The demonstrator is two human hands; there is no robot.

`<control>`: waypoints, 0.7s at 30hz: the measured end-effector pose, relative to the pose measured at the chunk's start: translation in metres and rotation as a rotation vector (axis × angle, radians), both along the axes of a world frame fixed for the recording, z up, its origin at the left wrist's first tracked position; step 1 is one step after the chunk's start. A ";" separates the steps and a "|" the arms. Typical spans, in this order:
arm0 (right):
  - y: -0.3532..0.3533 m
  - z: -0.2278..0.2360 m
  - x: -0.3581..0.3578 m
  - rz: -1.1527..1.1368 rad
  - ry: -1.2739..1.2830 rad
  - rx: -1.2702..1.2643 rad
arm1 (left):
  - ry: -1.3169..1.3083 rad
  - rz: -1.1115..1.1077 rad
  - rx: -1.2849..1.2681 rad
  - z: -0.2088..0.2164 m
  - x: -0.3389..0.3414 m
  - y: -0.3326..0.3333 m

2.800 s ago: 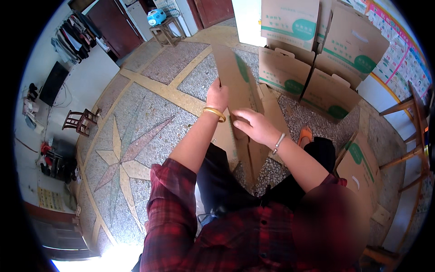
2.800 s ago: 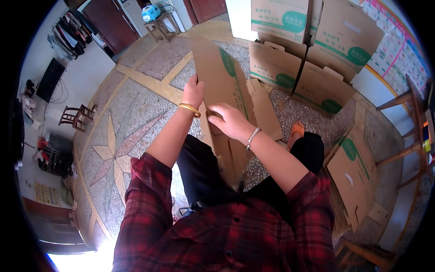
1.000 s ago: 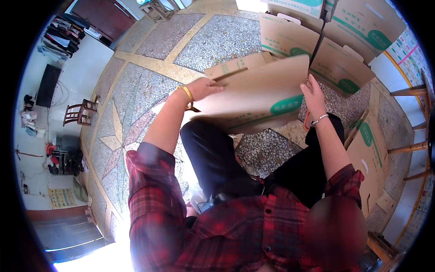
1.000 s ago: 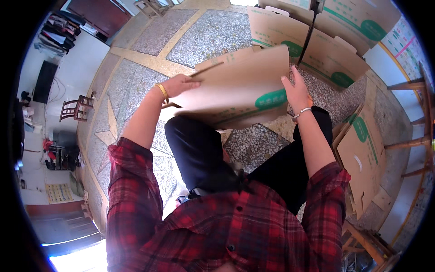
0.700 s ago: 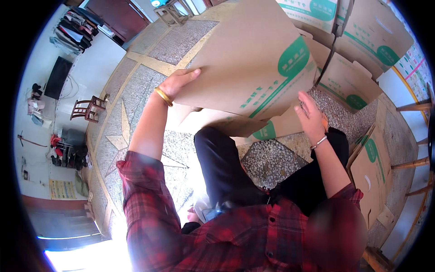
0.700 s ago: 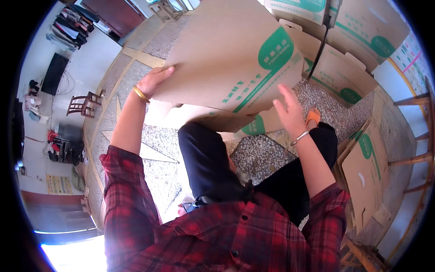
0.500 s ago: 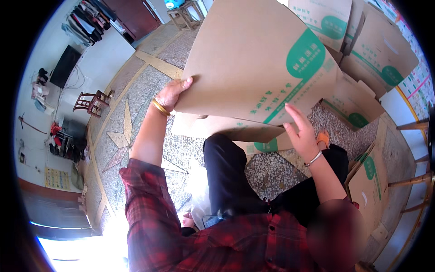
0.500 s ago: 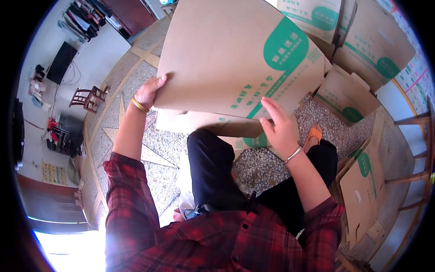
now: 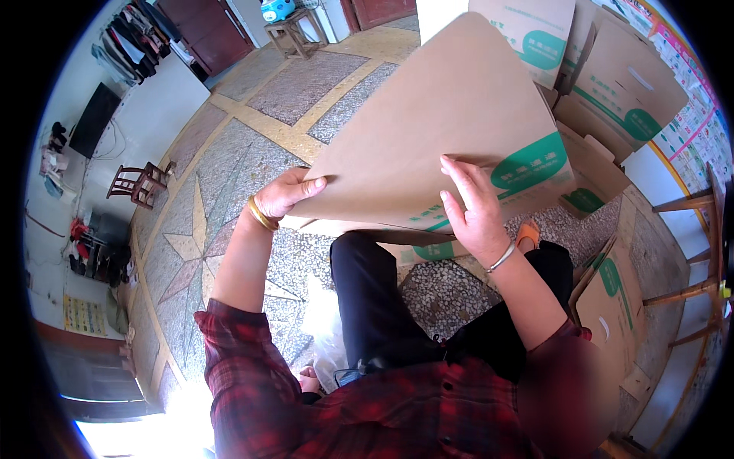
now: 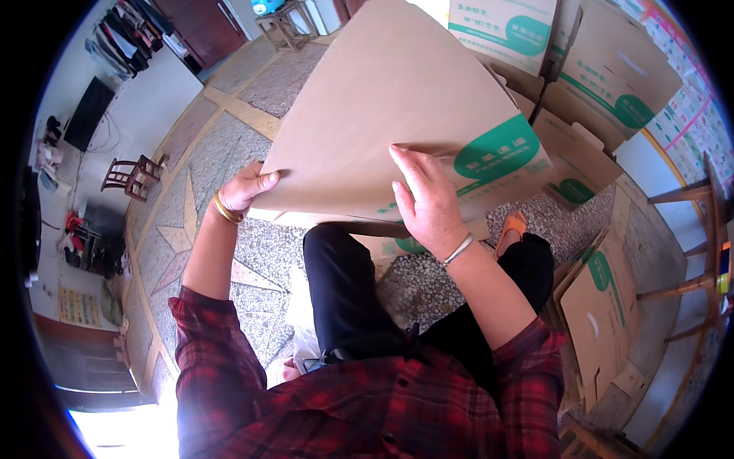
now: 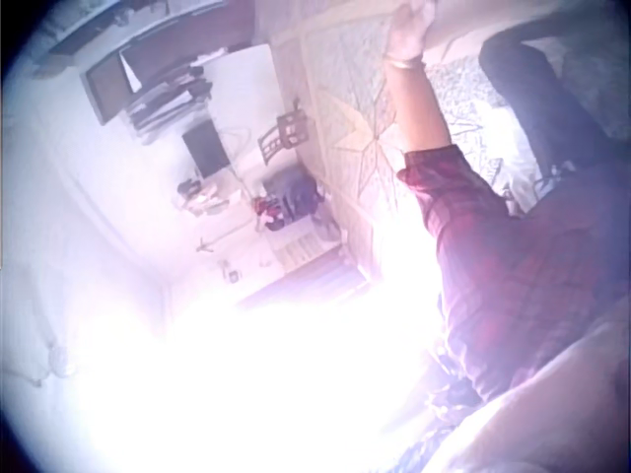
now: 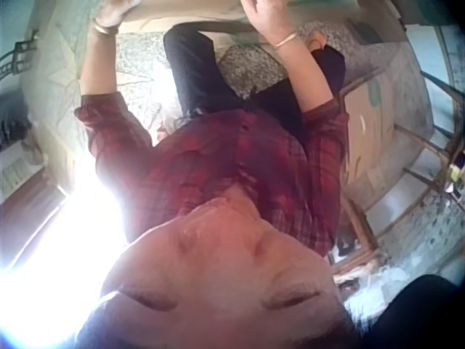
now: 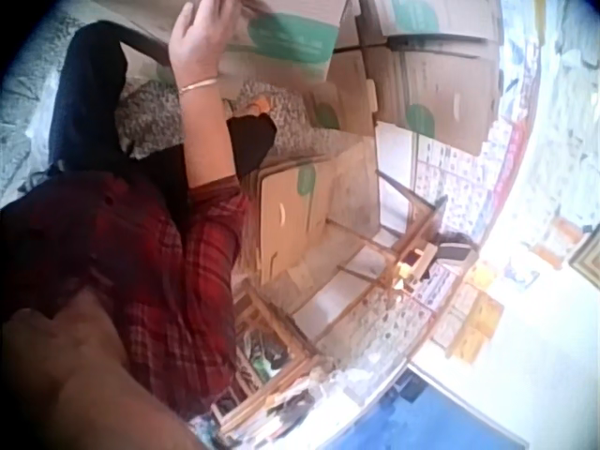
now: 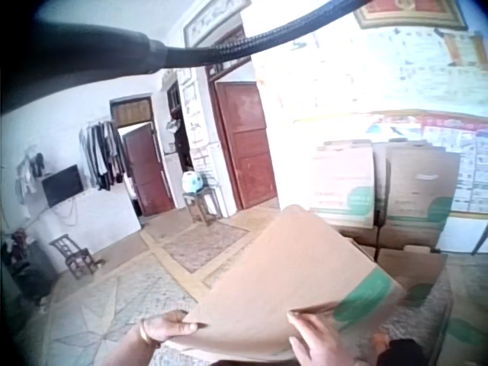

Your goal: The person sits on the floor and assembles flat cardboard boxes into three-dimensional containers. They fold the flaps and secure them using white plastic clips, repeating the process for multiple boxes.

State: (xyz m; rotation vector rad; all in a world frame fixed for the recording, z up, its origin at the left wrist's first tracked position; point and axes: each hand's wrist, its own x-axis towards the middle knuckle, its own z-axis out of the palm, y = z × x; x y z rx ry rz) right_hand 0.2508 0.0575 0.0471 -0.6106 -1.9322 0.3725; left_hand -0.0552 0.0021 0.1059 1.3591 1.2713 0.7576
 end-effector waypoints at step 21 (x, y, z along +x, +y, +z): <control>0.027 -0.124 0.030 -0.030 0.399 -0.996 | 0.545 -0.372 0.025 -0.045 0.094 0.042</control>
